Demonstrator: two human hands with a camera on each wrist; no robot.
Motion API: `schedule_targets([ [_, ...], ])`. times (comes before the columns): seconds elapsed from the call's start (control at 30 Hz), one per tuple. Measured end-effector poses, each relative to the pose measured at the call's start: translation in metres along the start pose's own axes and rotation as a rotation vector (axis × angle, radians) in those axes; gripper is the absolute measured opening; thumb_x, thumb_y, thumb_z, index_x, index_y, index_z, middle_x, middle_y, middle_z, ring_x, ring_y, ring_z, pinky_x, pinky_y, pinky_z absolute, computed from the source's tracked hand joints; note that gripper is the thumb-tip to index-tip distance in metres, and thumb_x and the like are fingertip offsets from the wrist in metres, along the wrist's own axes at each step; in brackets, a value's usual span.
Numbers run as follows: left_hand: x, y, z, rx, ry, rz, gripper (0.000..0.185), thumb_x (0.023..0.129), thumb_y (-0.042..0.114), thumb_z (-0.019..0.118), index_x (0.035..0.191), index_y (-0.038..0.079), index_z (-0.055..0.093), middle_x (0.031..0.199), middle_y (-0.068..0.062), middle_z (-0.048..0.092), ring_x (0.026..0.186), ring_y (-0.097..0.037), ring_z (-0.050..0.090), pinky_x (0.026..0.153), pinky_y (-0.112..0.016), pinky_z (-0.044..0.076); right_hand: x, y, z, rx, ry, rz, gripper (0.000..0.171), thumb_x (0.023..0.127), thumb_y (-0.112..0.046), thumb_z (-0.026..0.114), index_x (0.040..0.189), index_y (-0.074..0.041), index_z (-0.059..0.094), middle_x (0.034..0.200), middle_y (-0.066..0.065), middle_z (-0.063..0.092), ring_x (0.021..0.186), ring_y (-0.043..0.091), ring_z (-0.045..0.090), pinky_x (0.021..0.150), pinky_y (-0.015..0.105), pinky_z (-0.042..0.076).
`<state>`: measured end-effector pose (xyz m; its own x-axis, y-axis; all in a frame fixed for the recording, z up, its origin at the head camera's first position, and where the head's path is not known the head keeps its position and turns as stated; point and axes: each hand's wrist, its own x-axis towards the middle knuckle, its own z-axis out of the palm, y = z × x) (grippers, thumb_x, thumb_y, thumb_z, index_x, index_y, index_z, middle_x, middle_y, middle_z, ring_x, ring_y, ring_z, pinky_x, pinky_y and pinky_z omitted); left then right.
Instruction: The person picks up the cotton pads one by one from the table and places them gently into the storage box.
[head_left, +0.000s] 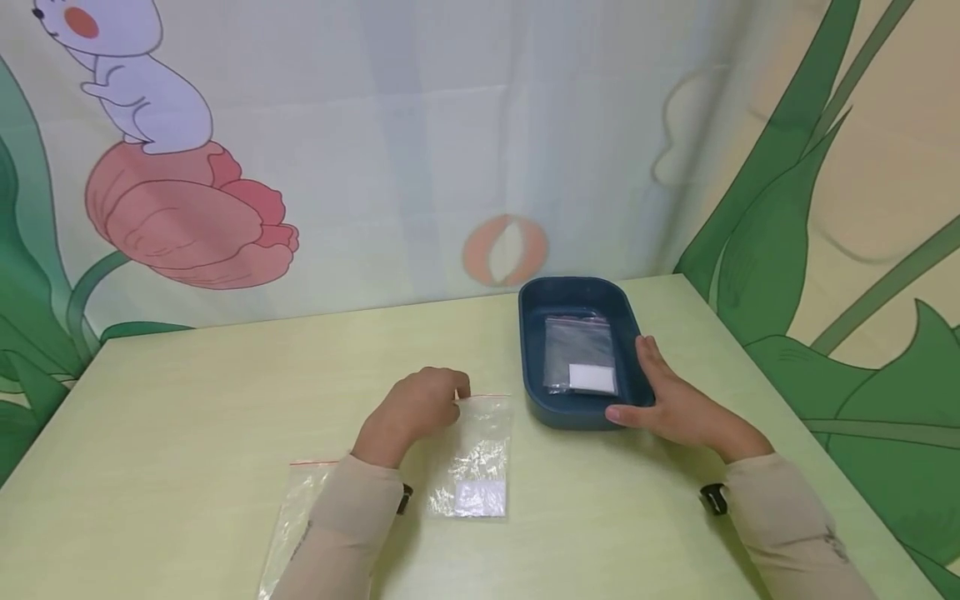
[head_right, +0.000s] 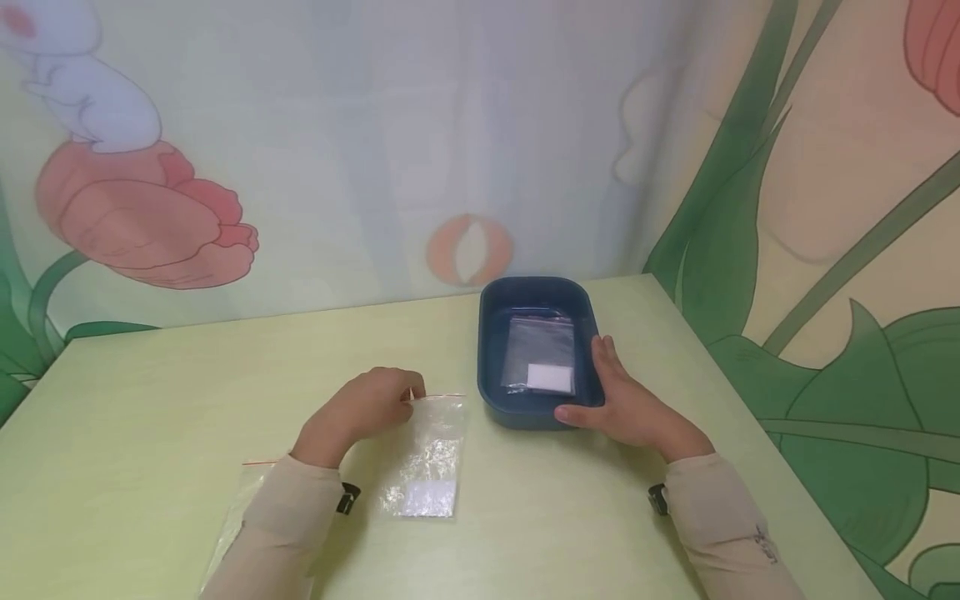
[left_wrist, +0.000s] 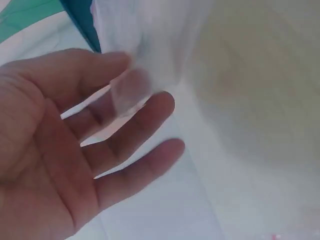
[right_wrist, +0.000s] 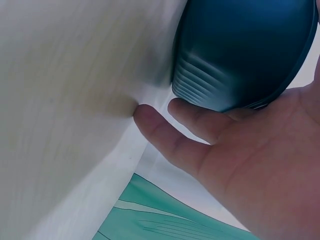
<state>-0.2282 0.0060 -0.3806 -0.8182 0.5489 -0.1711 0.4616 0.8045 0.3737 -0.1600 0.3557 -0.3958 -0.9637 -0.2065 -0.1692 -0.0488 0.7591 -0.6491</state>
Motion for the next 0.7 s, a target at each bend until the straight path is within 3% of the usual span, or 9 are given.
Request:
schedule_targets([
  [0.17, 0.0, -0.003, 0.001, -0.096, 0.079, 0.049, 0.039, 0.092, -0.004, 0.055, 0.125, 0.011, 0.067, 0.111, -0.014, 0.06, 0.093, -0.026, 0.061, 0.076, -0.039, 0.05, 0.001, 0.001, 0.001, 0.0, 0.002, 0.004, 0.122, 0.09, -0.054, 0.071, 0.158, -0.005, -0.017, 0.163, 0.019, -0.023, 0.149, 0.047, -0.007, 0.113, 0.067, 0.01],
  [0.37, 0.007, -0.012, 0.004, -0.382, 0.151, 0.052, 0.046, 0.097, 0.003, 0.063, 0.142, 0.01, 0.057, 0.129, -0.021, 0.052, 0.105, -0.031, 0.06, 0.084, -0.041, 0.05, 0.001, 0.003, 0.002, 0.003, 0.002, 0.014, 0.123, 0.09, -0.055, 0.071, 0.158, -0.006, -0.018, 0.162, 0.02, -0.024, 0.148, 0.049, -0.005, 0.113, 0.068, 0.01],
  [0.5, 0.009, -0.012, 0.004, -0.517, 0.211, 0.066, 0.036, 0.096, 0.004, 0.065, 0.132, 0.011, 0.066, 0.128, -0.012, 0.064, 0.096, -0.024, 0.062, 0.08, -0.038, 0.052, 0.001, 0.002, 0.002, 0.015, -0.005, 0.031, 0.123, 0.089, -0.055, 0.071, 0.158, -0.007, -0.018, 0.161, 0.024, -0.025, 0.147, 0.052, -0.006, 0.112, 0.07, 0.01],
  [0.7, 0.011, -0.013, 0.004, -0.542, 0.262, 0.074, 0.02, 0.097, 0.003, 0.064, 0.113, 0.007, 0.075, 0.107, -0.002, 0.072, 0.094, -0.019, 0.064, 0.078, -0.035, 0.052, 0.001, 0.002, 0.002, 0.016, -0.002, 0.031, 0.123, 0.089, -0.055, 0.071, 0.158, -0.006, -0.017, 0.16, 0.026, -0.024, 0.147, 0.053, -0.006, 0.112, 0.07, 0.01],
])
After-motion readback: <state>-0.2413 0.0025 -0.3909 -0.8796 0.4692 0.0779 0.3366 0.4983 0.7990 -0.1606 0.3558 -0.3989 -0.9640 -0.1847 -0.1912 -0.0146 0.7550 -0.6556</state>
